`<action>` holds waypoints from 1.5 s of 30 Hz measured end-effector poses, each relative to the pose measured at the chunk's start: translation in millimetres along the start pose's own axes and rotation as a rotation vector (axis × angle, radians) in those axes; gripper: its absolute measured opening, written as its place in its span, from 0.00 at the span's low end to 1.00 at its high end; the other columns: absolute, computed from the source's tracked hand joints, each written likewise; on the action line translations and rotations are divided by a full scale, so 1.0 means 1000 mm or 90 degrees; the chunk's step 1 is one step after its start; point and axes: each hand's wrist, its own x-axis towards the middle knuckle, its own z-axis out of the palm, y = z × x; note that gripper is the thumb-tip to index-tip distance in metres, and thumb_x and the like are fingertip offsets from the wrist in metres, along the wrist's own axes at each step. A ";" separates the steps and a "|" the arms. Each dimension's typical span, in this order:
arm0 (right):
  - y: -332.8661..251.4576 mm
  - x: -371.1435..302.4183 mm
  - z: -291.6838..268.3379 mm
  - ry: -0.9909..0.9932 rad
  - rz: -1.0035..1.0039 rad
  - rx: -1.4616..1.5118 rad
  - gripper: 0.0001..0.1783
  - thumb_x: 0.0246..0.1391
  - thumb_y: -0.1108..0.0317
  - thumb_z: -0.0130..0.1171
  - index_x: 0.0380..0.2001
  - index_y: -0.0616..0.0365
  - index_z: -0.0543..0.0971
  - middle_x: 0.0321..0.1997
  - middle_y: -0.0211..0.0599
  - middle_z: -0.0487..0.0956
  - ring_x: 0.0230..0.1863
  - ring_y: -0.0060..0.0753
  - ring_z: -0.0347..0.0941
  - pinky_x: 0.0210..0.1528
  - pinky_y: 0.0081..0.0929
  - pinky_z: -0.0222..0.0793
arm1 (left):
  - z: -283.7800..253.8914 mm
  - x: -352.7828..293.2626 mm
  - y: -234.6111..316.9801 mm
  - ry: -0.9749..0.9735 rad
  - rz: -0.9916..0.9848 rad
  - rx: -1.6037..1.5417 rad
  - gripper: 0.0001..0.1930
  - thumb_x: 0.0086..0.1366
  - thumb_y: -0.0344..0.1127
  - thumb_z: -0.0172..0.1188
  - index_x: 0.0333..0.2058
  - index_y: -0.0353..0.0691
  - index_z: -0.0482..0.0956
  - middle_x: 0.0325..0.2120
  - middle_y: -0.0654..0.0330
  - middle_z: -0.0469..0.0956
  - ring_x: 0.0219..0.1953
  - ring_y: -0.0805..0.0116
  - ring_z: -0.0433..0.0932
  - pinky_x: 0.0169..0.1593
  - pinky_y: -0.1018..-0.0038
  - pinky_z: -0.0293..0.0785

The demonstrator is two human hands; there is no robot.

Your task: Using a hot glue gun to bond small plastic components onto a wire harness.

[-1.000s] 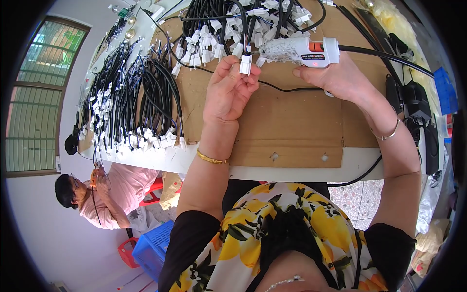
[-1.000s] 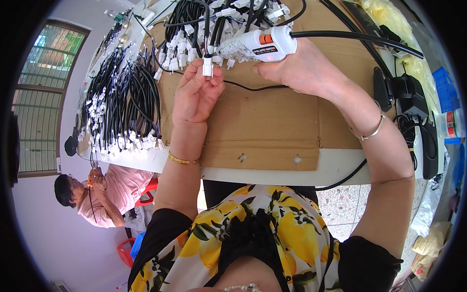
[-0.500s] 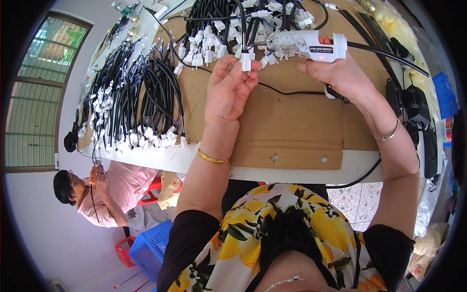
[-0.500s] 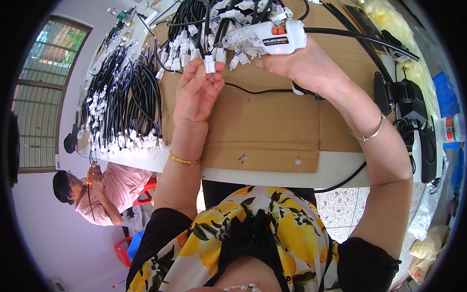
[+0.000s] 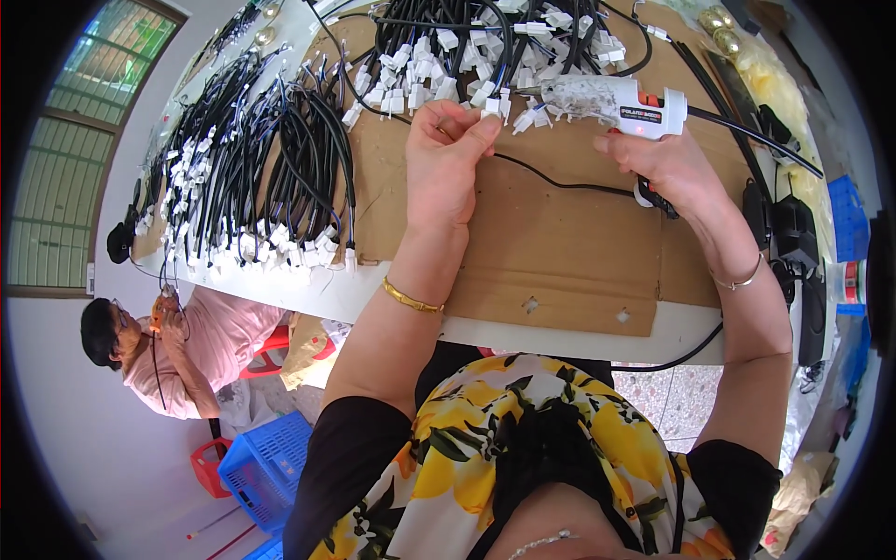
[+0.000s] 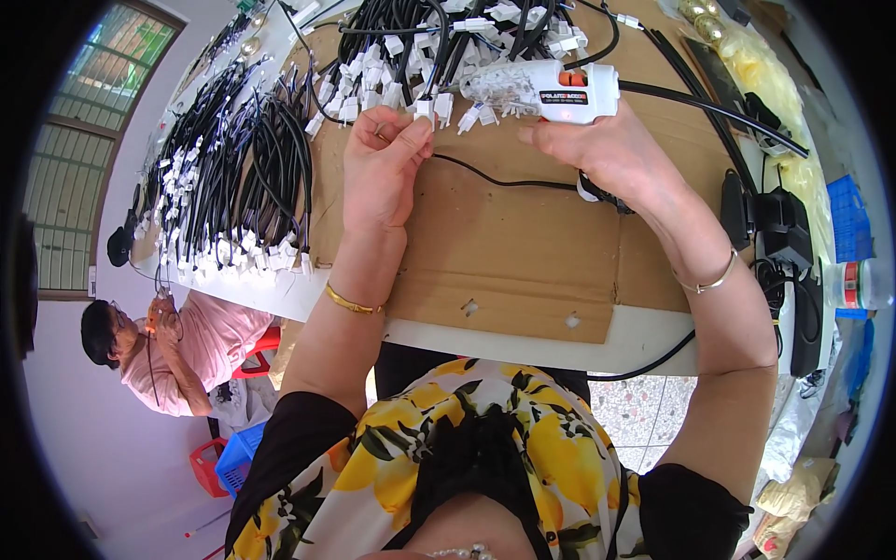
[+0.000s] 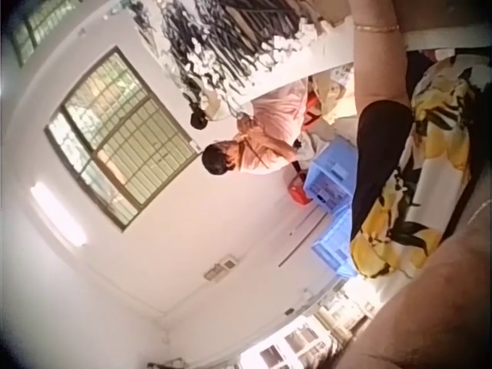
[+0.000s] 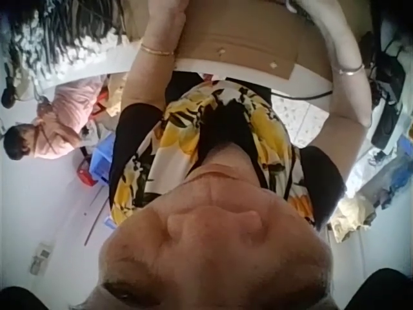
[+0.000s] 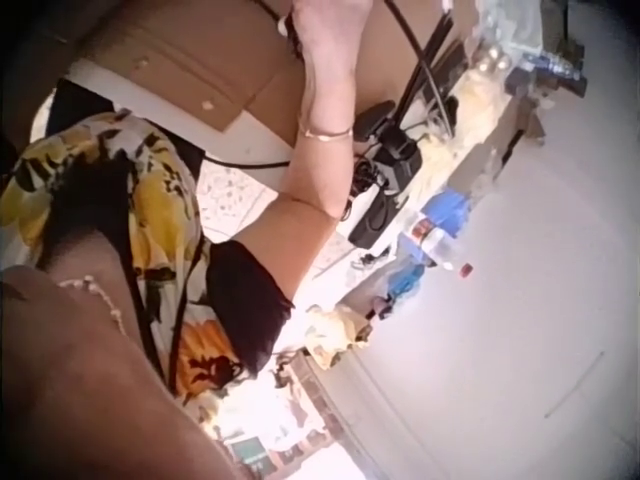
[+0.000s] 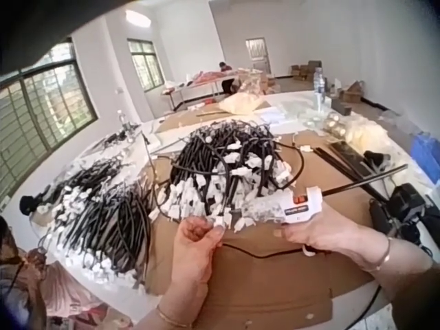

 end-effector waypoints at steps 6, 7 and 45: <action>0.002 0.000 -0.002 -0.010 0.047 -0.018 0.10 0.35 0.66 0.62 0.21 0.56 0.72 0.20 0.23 0.69 0.22 0.15 0.61 0.25 0.15 0.57 | 0.011 -0.003 0.004 0.047 0.113 0.161 0.15 0.46 0.18 0.59 0.31 0.37 0.64 0.26 0.62 0.70 0.25 0.79 0.68 0.28 0.84 0.66; 0.002 -0.001 -0.002 -0.008 0.046 -0.022 0.10 0.36 0.66 0.62 0.22 0.56 0.72 0.20 0.23 0.69 0.22 0.15 0.60 0.24 0.15 0.57 | 0.012 -0.005 0.004 0.050 0.132 0.197 0.16 0.46 0.18 0.59 0.32 0.37 0.63 0.26 0.62 0.70 0.25 0.79 0.68 0.28 0.84 0.66; 0.000 -0.007 0.004 0.010 -0.023 -0.221 0.12 0.42 0.63 0.60 0.27 0.58 0.74 0.16 0.23 0.68 0.18 0.12 0.57 0.19 0.15 0.57 | 0.018 -0.010 0.003 0.042 0.217 0.378 0.16 0.43 0.19 0.60 0.29 0.37 0.64 0.24 0.62 0.71 0.22 0.79 0.67 0.28 0.83 0.67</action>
